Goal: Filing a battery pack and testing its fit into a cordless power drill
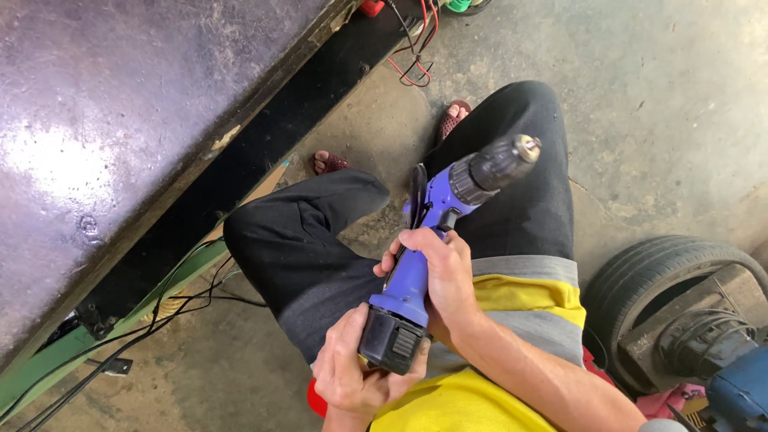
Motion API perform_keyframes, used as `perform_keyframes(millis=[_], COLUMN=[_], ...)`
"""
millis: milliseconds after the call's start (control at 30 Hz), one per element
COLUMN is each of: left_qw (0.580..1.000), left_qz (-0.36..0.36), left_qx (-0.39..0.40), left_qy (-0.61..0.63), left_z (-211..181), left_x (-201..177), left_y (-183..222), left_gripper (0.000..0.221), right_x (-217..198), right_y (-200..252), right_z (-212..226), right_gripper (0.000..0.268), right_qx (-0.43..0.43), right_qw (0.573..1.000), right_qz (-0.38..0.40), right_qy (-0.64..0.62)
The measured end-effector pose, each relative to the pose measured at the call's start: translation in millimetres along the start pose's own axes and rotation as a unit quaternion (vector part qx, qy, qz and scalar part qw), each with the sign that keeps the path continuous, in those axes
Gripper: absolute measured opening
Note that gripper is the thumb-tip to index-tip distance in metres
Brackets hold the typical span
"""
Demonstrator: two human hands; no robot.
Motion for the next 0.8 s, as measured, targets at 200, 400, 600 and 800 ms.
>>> perform_keyframes(millis=[200, 400, 600, 800], left_qw=[0.997, 0.986, 0.921, 0.798], left_qz=[0.031, 0.091, 0.088, -0.004], left_qx=[-0.015, -0.099, -0.359, -0.497], left_qy=[0.068, 0.099, 0.122, 0.340], left_z=[1, -1, 13, 15], left_x=[9, 20, 15, 22], left_y=[-9, -14, -12, 16], left_gripper=[0.062, 0.062, 0.051, 0.026], right_x=[-3, -7, -11, -1], right_y=[-6, 13, 5, -5], right_z=[10, 28, 11, -13], right_gripper=[0.013, 0.068, 0.067, 0.057], right_qx=[-0.116, -0.259, -0.097, 0.033], right_qw=[0.993, 0.965, 0.969, 0.963], right_qz=[-0.017, 0.015, 0.091, 0.232], right_qy=[-0.015, -0.032, -0.210, -0.132])
Point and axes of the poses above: each hand's wrist, its own y-axis away from the middle knuckle, its own x-axis out of the palm, z = x × y, the point moved 6 cm from there along -y, towards the middle knuckle, and after that the axes turned 15 degrees about x, right-handed, at the moved point
